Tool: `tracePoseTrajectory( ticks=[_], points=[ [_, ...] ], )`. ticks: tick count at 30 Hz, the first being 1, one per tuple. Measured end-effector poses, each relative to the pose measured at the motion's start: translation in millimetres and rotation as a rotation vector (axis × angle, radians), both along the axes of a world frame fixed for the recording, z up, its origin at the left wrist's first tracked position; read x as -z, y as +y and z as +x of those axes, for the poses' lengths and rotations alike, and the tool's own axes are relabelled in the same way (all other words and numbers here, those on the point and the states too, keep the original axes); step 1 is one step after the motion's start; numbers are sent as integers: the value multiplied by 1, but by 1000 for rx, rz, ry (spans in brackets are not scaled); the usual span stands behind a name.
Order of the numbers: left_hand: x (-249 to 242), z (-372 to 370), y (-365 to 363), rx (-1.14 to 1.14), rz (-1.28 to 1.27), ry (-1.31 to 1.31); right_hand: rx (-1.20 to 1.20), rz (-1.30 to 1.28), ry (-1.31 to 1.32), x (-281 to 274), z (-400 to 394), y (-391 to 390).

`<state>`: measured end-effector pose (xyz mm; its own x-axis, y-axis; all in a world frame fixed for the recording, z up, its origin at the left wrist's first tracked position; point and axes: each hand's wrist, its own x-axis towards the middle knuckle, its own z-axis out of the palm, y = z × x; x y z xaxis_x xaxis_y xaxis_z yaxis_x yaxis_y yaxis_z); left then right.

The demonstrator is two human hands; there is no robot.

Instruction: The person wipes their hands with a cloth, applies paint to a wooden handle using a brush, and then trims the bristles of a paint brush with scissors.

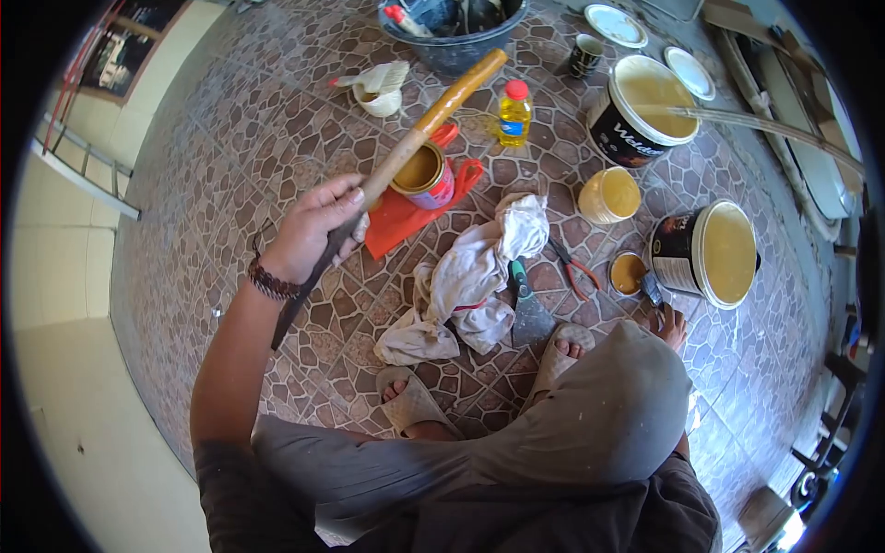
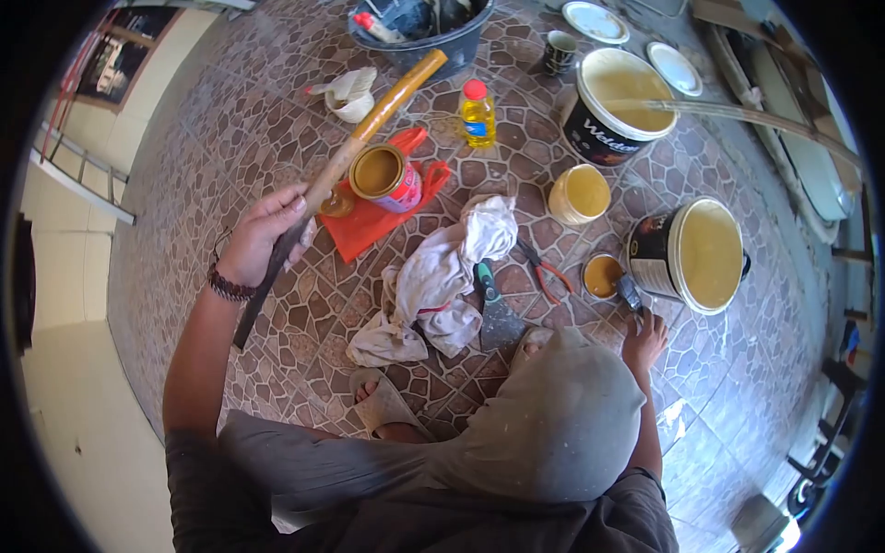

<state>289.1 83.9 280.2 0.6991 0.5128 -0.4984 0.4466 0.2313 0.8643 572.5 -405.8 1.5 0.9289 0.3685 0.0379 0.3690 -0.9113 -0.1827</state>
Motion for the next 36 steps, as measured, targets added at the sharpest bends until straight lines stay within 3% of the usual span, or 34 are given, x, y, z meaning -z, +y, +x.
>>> tracePoseTrajectory(
  ticks=[2,6,11,19,21,22,24,26,36],
  points=[
    [7,-13,19,30,-4,-31,-19,-78,36,1,8,-3],
    [20,-29,41,-18,34,-16,-159,30,-75,24,17,-28],
    [31,-41,53,-49,16,-28,-144,174,25,-15,15,-86],
    [51,-52,58,-70,10,-56,-112,456,276,-69,14,-53],
    [57,-55,58,-79,18,-36,-97,527,337,-82,5,-29],
    [59,-56,59,-82,33,-14,-89,565,366,-84,-38,96],
    [68,-58,61,-53,22,24,-514,667,107,-125,-47,168],
    [73,-59,57,-24,10,58,-619,637,184,-164,-57,227],
    [85,-61,47,-61,23,118,-808,699,339,-153,-90,360]
  ],
)
